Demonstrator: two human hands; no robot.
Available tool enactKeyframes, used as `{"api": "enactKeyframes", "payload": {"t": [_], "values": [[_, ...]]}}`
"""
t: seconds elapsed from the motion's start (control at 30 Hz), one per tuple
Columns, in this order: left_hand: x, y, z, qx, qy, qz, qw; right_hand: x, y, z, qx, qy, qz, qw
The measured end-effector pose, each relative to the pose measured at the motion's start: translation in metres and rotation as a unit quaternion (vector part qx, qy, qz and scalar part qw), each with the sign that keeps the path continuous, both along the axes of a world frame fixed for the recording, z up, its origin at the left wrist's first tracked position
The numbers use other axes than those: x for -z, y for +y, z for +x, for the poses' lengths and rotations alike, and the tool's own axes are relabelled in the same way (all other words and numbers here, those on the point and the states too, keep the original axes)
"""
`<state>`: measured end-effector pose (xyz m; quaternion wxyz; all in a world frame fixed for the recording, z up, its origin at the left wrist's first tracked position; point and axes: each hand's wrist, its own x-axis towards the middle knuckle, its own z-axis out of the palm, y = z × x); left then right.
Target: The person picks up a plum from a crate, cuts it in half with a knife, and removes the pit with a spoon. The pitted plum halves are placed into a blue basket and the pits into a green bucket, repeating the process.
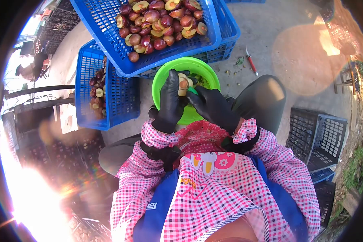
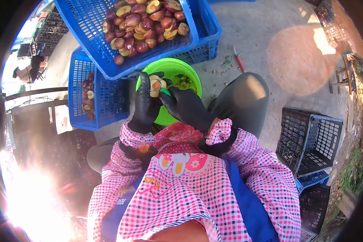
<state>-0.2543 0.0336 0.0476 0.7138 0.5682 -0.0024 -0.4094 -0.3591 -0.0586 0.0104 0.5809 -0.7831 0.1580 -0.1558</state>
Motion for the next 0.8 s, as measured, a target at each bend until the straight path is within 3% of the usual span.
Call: {"api": "enactKeyframes", "payload": {"t": [0.13, 0.2, 0.33, 0.4, 0.43, 0.5, 0.53, 0.6, 0.63, 0.67, 0.73, 0.77, 0.8], "values": [[0.014, 0.006, 0.011, 0.037, 0.014, -0.006, 0.999, -0.003, -0.006, 0.000, -0.041, -0.039, 0.049, 0.997], [0.016, 0.002, 0.010, 0.013, 0.009, -0.002, 1.000, -0.010, -0.014, -0.001, -0.103, 0.052, 0.110, 0.987], [0.009, 0.006, 0.017, 0.063, 0.010, 0.057, 0.996, -0.010, -0.016, -0.002, -0.143, 0.110, 0.168, 0.969], [0.005, 0.005, 0.020, 0.097, 0.018, 0.039, 0.994, -0.016, -0.017, -0.001, -0.171, 0.192, 0.312, 0.915], [0.011, 0.004, 0.021, 0.095, 0.016, 0.039, 0.995, -0.017, -0.018, -0.001, -0.173, 0.191, 0.310, 0.915], [0.032, 0.003, 0.017, 0.041, -0.113, -0.036, 0.992, -0.018, -0.018, -0.007, -0.255, 0.109, 0.565, 0.777], [0.038, -0.001, 0.015, 0.041, -0.113, -0.037, 0.992, -0.015, -0.016, -0.008, -0.254, 0.109, 0.565, 0.778], [0.047, -0.007, 0.009, -0.043, -0.204, -0.049, 0.977, -0.006, -0.010, -0.010, -0.271, 0.051, 0.721, 0.636], [0.030, -0.013, 0.003, -0.010, -0.109, -0.089, 0.990, -0.007, -0.011, -0.010, -0.272, 0.051, 0.718, 0.638], [0.027, -0.015, 0.004, -0.012, -0.111, -0.092, 0.989, -0.009, -0.013, -0.009, -0.274, 0.057, 0.690, 0.668], [0.024, -0.011, 0.004, -0.008, 0.048, -0.047, 0.998, -0.011, -0.011, -0.008, -0.281, 0.065, 0.661, 0.693], [0.024, -0.007, 0.008, -0.011, 0.045, -0.047, 0.998, -0.013, -0.009, -0.008, -0.262, 0.062, 0.603, 0.751], [0.027, -0.001, 0.018, 0.001, -0.055, 0.028, 0.998, -0.014, -0.008, -0.007, -0.239, 0.056, 0.544, 0.803]]}}
